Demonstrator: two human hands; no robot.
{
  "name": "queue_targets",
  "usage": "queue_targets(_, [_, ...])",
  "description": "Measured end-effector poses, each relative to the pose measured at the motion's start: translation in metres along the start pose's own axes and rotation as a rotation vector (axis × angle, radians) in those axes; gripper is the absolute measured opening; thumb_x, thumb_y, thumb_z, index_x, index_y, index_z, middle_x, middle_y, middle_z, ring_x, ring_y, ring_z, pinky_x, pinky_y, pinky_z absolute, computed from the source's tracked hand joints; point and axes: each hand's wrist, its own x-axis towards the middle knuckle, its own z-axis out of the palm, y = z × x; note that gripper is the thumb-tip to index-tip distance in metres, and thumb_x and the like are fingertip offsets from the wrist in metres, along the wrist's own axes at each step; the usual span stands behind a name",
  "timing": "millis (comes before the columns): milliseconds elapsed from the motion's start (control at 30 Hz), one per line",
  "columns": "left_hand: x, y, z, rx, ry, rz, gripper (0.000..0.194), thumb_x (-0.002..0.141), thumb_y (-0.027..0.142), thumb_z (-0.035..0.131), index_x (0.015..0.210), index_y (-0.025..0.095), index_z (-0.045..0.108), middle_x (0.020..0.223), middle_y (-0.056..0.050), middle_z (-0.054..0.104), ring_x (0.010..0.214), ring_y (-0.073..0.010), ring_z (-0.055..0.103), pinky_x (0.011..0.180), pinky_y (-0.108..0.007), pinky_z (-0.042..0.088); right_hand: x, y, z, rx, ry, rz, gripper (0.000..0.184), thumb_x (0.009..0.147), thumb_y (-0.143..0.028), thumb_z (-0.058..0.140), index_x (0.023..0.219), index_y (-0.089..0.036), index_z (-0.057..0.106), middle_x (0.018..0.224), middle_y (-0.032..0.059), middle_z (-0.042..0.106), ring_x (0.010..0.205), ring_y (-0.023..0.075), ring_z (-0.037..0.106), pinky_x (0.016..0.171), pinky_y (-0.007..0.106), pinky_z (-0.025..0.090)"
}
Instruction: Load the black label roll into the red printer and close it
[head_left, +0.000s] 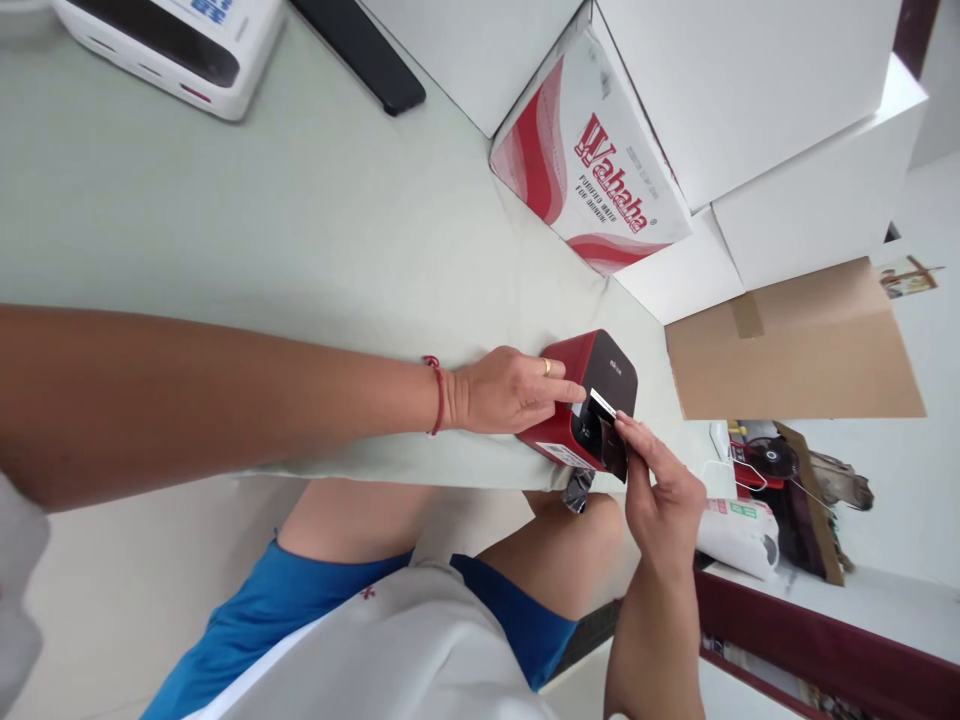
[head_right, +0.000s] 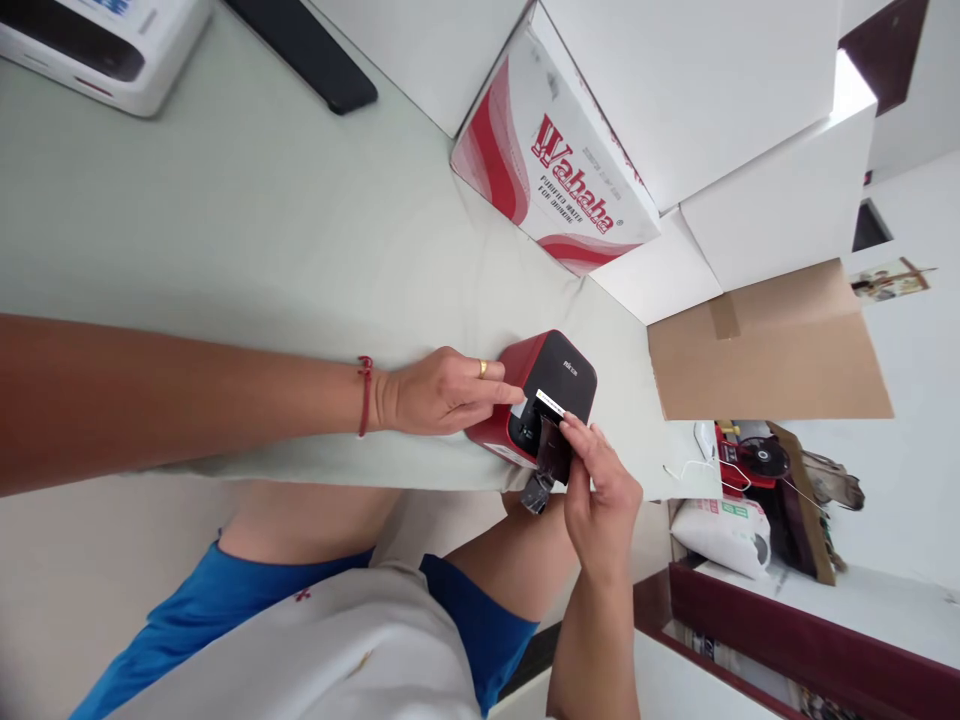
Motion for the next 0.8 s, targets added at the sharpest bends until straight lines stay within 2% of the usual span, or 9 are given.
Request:
queue_targets(100, [0.002, -0.001, 0.000, 0.003, -0.038, -0.025, 0.042, 0.101, 0.014, 0.048, 0.123, 0.024, 0.081, 0.087, -0.001, 0.077, 0.063, -0.0122, 0.063, 0.056, -0.024, 0.045, -0.013, -0.007, -0.001, 0.016, -0.017, -0.131, 0.056, 0.103, -0.003, 0.054, 0.143, -0.035, 0.076, 0.143, 0.0017, 0.079, 0.136, 0.0220, 0.076, 0.131, 0.051, 0.055])
queue_targets(200, [0.004, -0.001, 0.001, -0.077, -0.052, -0.056, 0.041, 0.099, 0.012, 0.050, 0.125, 0.022, 0.081, 0.093, -0.002, 0.084, 0.071, -0.0131, 0.072, 0.064, -0.023, 0.054, -0.018, -0.009, -0.004, 0.008, -0.072, -0.193, 0.059, 0.101, 0.002, 0.055, 0.143, -0.034, 0.075, 0.140, 0.0030, 0.081, 0.131, 0.0213, 0.078, 0.126, 0.049, 0.059])
queue_targets(333, [0.006, -0.002, 0.001, -0.224, 0.005, -0.087, 0.040, 0.098, 0.010, 0.051, 0.119, 0.019, 0.084, 0.109, -0.004, 0.091, 0.093, -0.0163, 0.085, 0.087, -0.026, 0.065, -0.014, -0.011, -0.007, -0.025, -0.088, -0.215, 0.052, 0.101, 0.002, 0.055, 0.136, -0.030, 0.076, 0.136, 0.0050, 0.082, 0.128, 0.0209, 0.079, 0.120, 0.045, 0.063])
queue_targets(500, [0.006, -0.005, 0.001, -0.224, -0.007, -0.125, 0.040, 0.095, 0.009, 0.054, 0.114, 0.022, 0.087, 0.108, 0.000, 0.091, 0.089, -0.0153, 0.087, 0.084, -0.024, 0.065, 0.000, -0.010, -0.017, -0.027, -0.121, -0.200, 0.044, 0.103, -0.002, 0.054, 0.128, -0.028, 0.079, 0.130, 0.0041, 0.084, 0.121, 0.0192, 0.082, 0.106, 0.035, 0.069])
queue_targets(600, [0.006, -0.006, 0.001, -0.206, -0.006, -0.112, 0.041, 0.095, 0.010, 0.055, 0.117, 0.022, 0.087, 0.107, -0.001, 0.091, 0.085, -0.0153, 0.086, 0.080, -0.023, 0.064, 0.021, -0.005, -0.023, -0.061, -0.131, -0.076, 0.035, 0.105, -0.012, 0.055, 0.126, -0.026, 0.081, 0.123, 0.0040, 0.086, 0.103, 0.0192, 0.086, 0.092, 0.031, 0.070])
queue_targets(667, [0.005, -0.006, 0.002, -0.205, 0.009, -0.093, 0.041, 0.094, 0.011, 0.054, 0.119, 0.020, 0.086, 0.105, -0.002, 0.091, 0.081, -0.0157, 0.085, 0.077, -0.024, 0.063, 0.043, -0.001, -0.024, -0.141, -0.207, 0.093, 0.032, 0.107, -0.023, 0.056, 0.126, -0.024, 0.082, 0.104, 0.0038, 0.087, 0.077, 0.0189, 0.084, 0.075, 0.031, 0.067])
queue_targets(700, [0.004, -0.006, 0.003, -0.203, 0.015, -0.091, 0.042, 0.094, 0.011, 0.055, 0.120, 0.019, 0.086, 0.102, -0.002, 0.091, 0.079, -0.0157, 0.085, 0.075, -0.024, 0.063, 0.057, 0.000, -0.022, -0.201, -0.268, 0.171, 0.033, 0.107, -0.028, 0.057, 0.126, -0.024, 0.083, 0.098, 0.0040, 0.087, 0.070, 0.0193, 0.081, 0.071, 0.031, 0.064])
queue_targets(733, [0.003, -0.006, 0.003, -0.199, 0.014, -0.093, 0.042, 0.094, 0.011, 0.055, 0.121, 0.020, 0.086, 0.099, -0.002, 0.091, 0.077, -0.0154, 0.084, 0.073, -0.024, 0.062, 0.071, 0.001, -0.019, -0.264, -0.344, 0.226, 0.034, 0.106, -0.030, 0.057, 0.127, -0.024, 0.083, 0.096, 0.0047, 0.087, 0.071, 0.0205, 0.080, 0.072, 0.033, 0.062])
queue_targets(800, [0.001, -0.006, 0.005, -0.188, 0.000, -0.102, 0.043, 0.093, 0.011, 0.056, 0.123, 0.021, 0.085, 0.097, 0.000, 0.091, 0.075, -0.0149, 0.082, 0.073, -0.024, 0.061, 0.099, 0.001, -0.007, -0.358, -0.523, 0.248, 0.035, 0.103, -0.026, 0.060, 0.130, -0.025, 0.083, 0.107, 0.0072, 0.087, 0.088, 0.0243, 0.081, 0.079, 0.034, 0.058])
